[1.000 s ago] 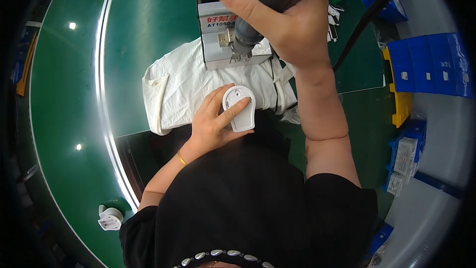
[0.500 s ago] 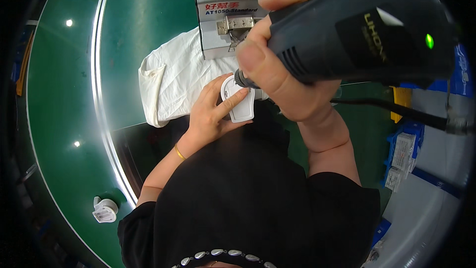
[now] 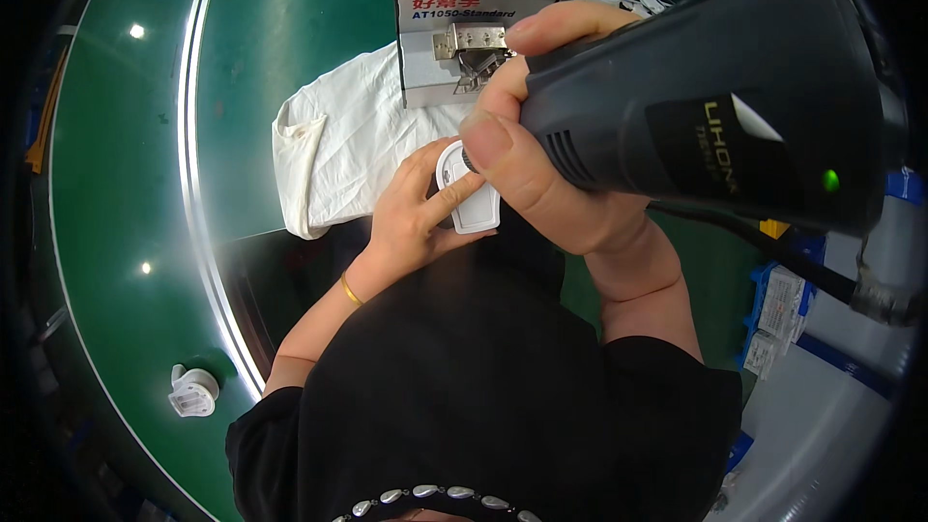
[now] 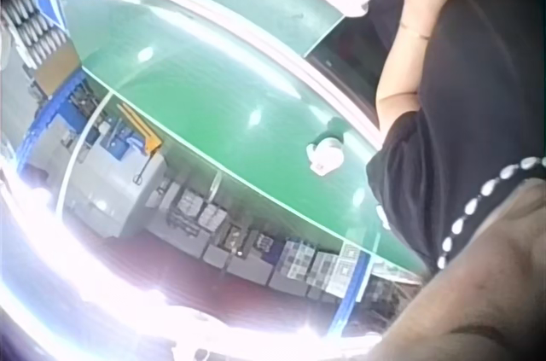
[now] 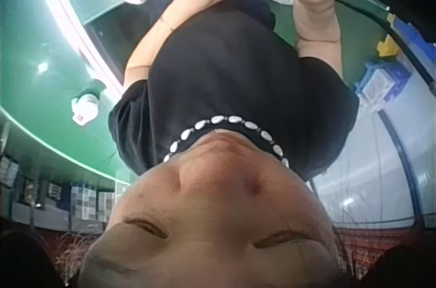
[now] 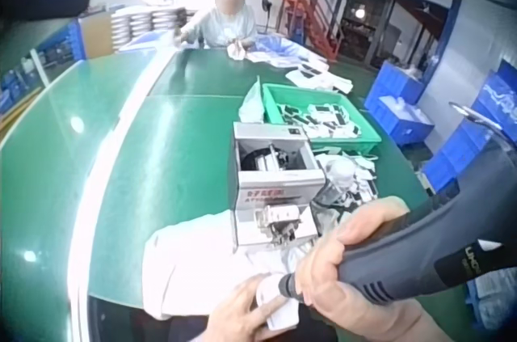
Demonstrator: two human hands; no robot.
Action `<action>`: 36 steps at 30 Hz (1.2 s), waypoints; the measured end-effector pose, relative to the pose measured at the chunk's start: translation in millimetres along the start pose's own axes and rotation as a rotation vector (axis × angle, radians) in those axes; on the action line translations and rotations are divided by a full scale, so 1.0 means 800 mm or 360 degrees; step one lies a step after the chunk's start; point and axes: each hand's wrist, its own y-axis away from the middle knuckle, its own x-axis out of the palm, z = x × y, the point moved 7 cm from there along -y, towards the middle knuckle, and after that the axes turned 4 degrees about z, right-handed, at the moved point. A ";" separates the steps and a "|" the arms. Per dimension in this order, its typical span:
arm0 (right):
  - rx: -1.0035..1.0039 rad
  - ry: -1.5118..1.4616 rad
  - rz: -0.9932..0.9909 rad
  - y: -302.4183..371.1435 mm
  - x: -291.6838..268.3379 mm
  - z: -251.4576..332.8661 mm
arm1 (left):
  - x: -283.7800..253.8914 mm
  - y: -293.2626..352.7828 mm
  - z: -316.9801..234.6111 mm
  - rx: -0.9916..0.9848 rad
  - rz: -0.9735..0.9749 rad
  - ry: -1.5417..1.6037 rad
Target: Assembling white plastic housings for electronic devices using an electric screwdriver and an automatic screw feeder.
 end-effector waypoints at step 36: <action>-0.0078 -0.0784 -0.0560 0.004 -0.090 -0.040 | 0.005 0.001 -0.035 0.0277 0.0118 -0.0522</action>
